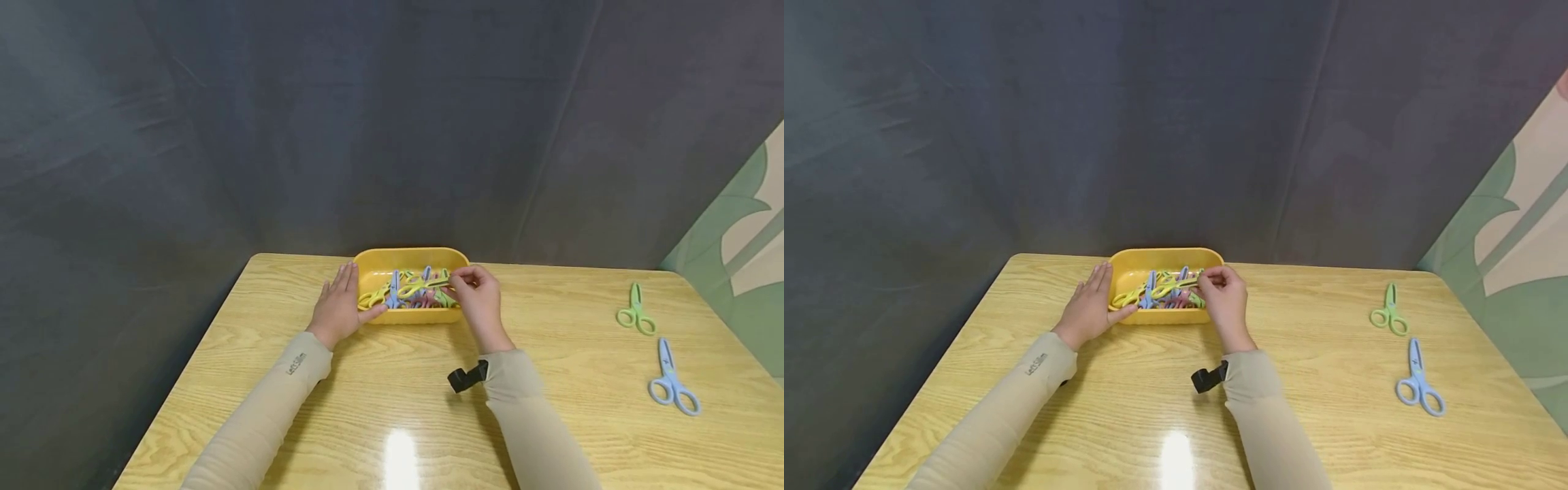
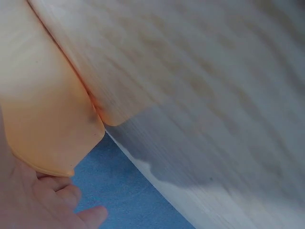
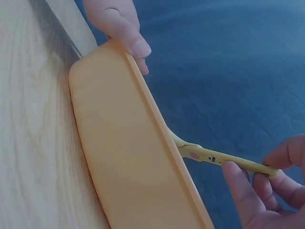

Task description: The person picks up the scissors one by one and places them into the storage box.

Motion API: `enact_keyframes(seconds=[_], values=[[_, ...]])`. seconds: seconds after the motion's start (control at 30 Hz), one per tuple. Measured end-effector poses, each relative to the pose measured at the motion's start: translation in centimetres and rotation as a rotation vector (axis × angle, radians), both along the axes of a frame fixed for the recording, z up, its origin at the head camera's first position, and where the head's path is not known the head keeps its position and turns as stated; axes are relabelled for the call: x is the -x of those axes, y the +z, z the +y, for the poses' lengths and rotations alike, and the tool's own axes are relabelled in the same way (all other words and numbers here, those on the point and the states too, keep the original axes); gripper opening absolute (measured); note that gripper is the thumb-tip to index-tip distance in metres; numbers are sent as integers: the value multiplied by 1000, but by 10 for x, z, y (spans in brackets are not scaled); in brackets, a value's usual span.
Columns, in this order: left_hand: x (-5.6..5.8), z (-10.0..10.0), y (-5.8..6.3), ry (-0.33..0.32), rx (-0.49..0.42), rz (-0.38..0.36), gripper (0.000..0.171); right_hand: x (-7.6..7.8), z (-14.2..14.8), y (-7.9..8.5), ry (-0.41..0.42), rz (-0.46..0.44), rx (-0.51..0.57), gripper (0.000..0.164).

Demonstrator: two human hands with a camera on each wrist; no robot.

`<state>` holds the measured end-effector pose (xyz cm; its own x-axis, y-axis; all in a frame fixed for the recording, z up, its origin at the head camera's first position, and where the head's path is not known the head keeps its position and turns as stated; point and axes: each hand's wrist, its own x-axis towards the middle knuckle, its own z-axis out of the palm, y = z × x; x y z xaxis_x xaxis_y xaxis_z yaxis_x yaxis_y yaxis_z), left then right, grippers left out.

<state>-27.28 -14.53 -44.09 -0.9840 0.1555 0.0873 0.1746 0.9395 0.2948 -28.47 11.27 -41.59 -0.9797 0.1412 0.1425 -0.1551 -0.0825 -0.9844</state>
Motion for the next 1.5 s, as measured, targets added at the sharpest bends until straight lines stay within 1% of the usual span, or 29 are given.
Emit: enact_keyframes(seconds=[0.07,0.2,0.4,0.63,0.77,1.03,1.2,1.3,1.5], values=[[0,0,1,1,-4,-3,113,2,-4,0,6,12,-1,10],[-1,0,1,1,-1,-5,113,7,-12,-1,29,25,-21,14],[0,1,-1,-2,8,-3,112,12,-23,-2,54,-3,-70,15],[2,1,-3,0,7,-5,113,16,-32,-1,40,-25,-140,11],[1,1,-3,2,6,-1,112,18,-34,-1,38,-43,-162,11],[1,0,-3,5,5,10,112,22,-36,-3,50,-51,-167,12],[1,1,-3,1,-1,12,111,25,-36,-7,62,-76,-210,12],[1,1,-2,3,3,5,111,26,-35,-8,81,-89,-246,13],[0,1,0,3,2,-5,112,28,-34,-8,136,-95,-272,16]])
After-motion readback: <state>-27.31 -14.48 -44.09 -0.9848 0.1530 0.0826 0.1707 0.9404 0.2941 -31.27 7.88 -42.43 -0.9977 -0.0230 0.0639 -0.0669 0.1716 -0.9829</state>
